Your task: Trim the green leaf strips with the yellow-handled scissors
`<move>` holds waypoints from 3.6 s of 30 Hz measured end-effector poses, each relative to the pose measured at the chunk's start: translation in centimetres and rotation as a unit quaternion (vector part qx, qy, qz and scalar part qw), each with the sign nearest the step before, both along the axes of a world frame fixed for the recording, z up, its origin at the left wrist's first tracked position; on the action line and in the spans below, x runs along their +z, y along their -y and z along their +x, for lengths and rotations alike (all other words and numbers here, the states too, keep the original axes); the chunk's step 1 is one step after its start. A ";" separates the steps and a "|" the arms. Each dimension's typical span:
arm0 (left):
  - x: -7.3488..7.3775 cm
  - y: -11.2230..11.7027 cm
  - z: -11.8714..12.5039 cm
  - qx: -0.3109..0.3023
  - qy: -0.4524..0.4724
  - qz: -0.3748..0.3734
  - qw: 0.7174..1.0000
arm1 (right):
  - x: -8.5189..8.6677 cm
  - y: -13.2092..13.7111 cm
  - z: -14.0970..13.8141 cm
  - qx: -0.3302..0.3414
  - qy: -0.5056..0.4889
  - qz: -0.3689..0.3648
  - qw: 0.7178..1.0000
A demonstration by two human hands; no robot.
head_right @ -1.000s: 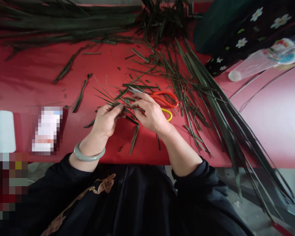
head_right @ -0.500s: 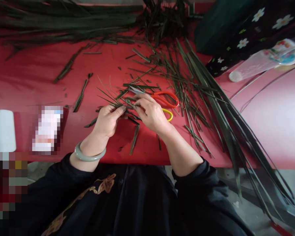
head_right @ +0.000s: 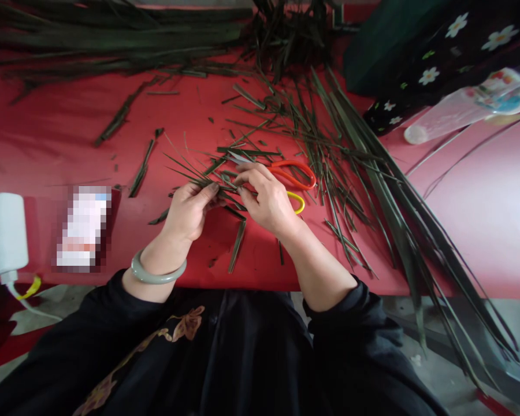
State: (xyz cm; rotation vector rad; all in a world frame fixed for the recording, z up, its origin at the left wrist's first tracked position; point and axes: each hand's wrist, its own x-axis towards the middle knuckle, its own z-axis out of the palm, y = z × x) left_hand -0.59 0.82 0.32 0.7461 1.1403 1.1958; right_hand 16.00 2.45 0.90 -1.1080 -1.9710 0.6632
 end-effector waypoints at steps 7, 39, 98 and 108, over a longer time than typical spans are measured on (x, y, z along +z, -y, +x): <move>-0.3 0.1 -0.1 0.015 -0.037 0.020 0.999 | 0.1 0.2 -0.1 0.044 0.004 -0.045 0.998; 0.0 0.1 -0.1 -0.048 -0.007 0.015 0.999 | -0.3 -0.1 -0.2 0.024 -0.045 -0.039 0.998; 0.4 0.1 -0.3 -0.003 -0.161 0.073 0.984 | 0.3 -0.2 0.2 0.080 -0.011 -0.103 0.991; 0.3 0.1 -0.3 -0.057 -0.148 0.073 0.985 | 0.1 -0.3 0.2 0.044 -0.046 -0.115 0.991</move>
